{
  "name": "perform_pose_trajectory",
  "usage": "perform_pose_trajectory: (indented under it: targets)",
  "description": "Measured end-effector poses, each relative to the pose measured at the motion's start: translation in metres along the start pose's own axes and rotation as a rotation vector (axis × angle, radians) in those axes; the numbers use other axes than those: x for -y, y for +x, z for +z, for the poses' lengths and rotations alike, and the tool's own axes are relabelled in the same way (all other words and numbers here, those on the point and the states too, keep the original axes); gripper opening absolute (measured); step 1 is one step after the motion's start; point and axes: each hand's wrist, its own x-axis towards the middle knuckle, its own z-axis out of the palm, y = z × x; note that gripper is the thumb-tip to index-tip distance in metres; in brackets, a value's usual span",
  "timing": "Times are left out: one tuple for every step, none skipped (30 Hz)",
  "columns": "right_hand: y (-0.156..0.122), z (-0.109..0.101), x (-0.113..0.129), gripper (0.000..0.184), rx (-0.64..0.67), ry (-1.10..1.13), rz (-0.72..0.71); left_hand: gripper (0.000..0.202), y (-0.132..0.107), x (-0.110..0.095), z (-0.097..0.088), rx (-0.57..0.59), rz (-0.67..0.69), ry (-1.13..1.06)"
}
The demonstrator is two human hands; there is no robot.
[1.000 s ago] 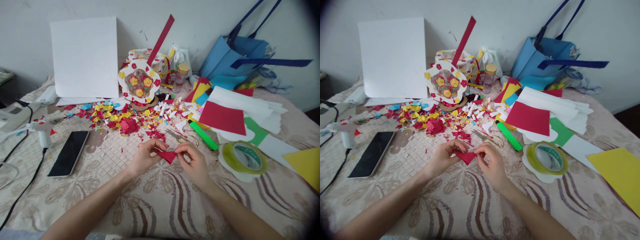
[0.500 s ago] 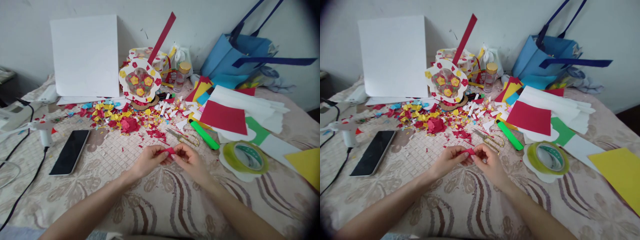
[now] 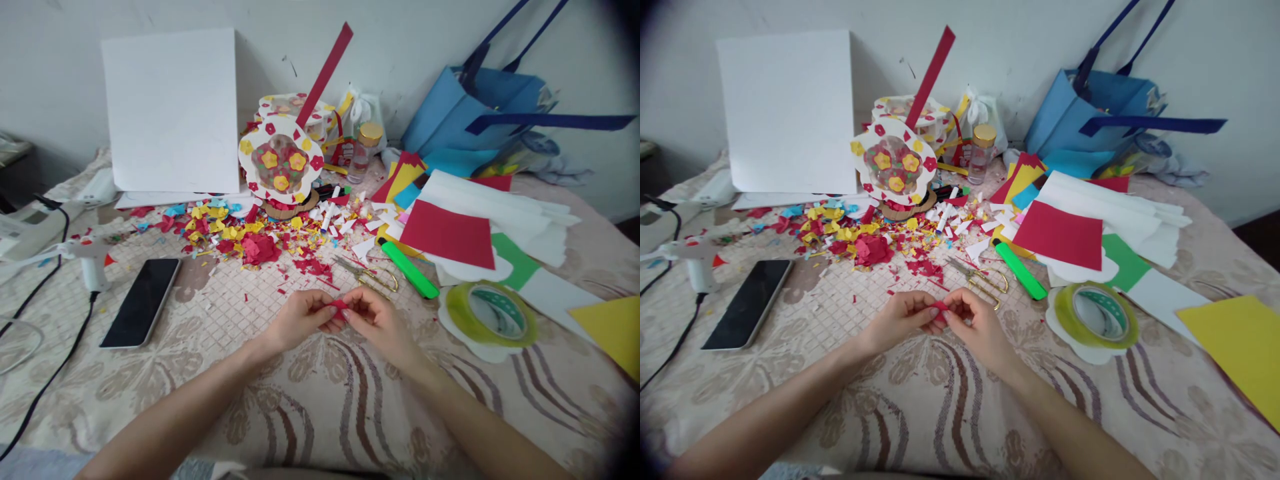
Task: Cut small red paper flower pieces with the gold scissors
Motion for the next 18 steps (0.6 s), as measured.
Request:
perform_pose_trajectory:
  targets:
    - [0.0002,-0.0008,0.0000,0.007,-0.006,-0.030,-0.032,0.030,0.0001,-0.0015,-0.0008,0.015,-0.026,-0.040]
    - [0.0003,-0.0017,0.0002,0.008,-0.019,-0.069,-0.076,0.031,0.0001,-0.0031,-0.0016,0.030,-0.048,-0.080]
    - [0.0005,-0.0026,0.0005,0.010,-0.037,-0.110,-0.128,0.033,-0.0001,-0.0046,-0.0025,0.044,-0.067,-0.121]
    - [0.0006,-0.0034,0.0010,0.012,-0.060,-0.152,-0.186,0.034,-0.0002,-0.0057,-0.0033,0.057,-0.080,-0.159]
    - [0.0005,-0.0039,0.0016,0.013,-0.084,-0.191,-0.244,0.035,-0.0003,-0.0063,-0.0039,0.065,-0.089,-0.191]
    - [0.0004,-0.0041,0.0021,0.015,-0.104,-0.229,-0.296,0.036,-0.0004,-0.0064,-0.0043,0.072,-0.096,-0.210]
    - [0.0001,-0.0039,0.0025,0.016,-0.116,-0.268,-0.338,0.036,-0.0004,-0.0060,-0.0045,0.070,-0.103,-0.215]
    - [-0.0002,-0.0034,0.0028,0.017,-0.121,-0.307,-0.373,0.037,-0.0003,-0.0054,-0.0045,0.060,-0.109,-0.212]
    - [-0.0006,-0.0028,0.0031,0.018,-0.120,-0.343,-0.403,0.037,-0.0002,-0.0046,-0.0043,0.043,-0.112,-0.206]
    - [-0.0009,-0.0022,0.0033,0.019,-0.114,-0.371,-0.425,0.037,0.0000,-0.0040,-0.0040,0.024,-0.115,-0.200]
    - [-0.0011,-0.0017,0.0036,0.020,-0.108,-0.389,-0.439,0.036,0.0002,-0.0036,-0.0037,0.008,-0.117,-0.196]
    - [-0.0011,-0.0014,0.0039,0.021,-0.102,-0.393,-0.446,0.036,0.0003,-0.0036,-0.0034,-0.007,-0.117,-0.194]
    - [-0.0010,-0.0013,0.0044,0.022,-0.096,-0.385,-0.442,0.037,0.0002,-0.0038,-0.0033,-0.018,-0.116,-0.191]
    - [-0.0008,-0.0015,0.0049,0.022,-0.086,-0.366,-0.425,0.038,0.0001,-0.0043,-0.0032,-0.024,-0.114,-0.182]
    - [-0.0004,-0.0019,0.0055,0.021,-0.072,-0.338,-0.392,0.038,0.0000,-0.0047,-0.0032,-0.028,-0.110,-0.169]
    - [0.0000,-0.0024,0.0059,0.019,-0.057,-0.303,-0.347,0.038,-0.0002,-0.0050,-0.0031,-0.030,-0.105,-0.154]
    - [0.0003,-0.0028,0.0062,0.016,-0.044,-0.265,-0.296,0.038,-0.0005,-0.0051,-0.0030,-0.029,-0.098,-0.140]
    - [0.0007,-0.0031,0.0062,0.012,-0.039,-0.228,-0.242,0.038,-0.0007,-0.0048,-0.0028,-0.025,-0.090,-0.127]
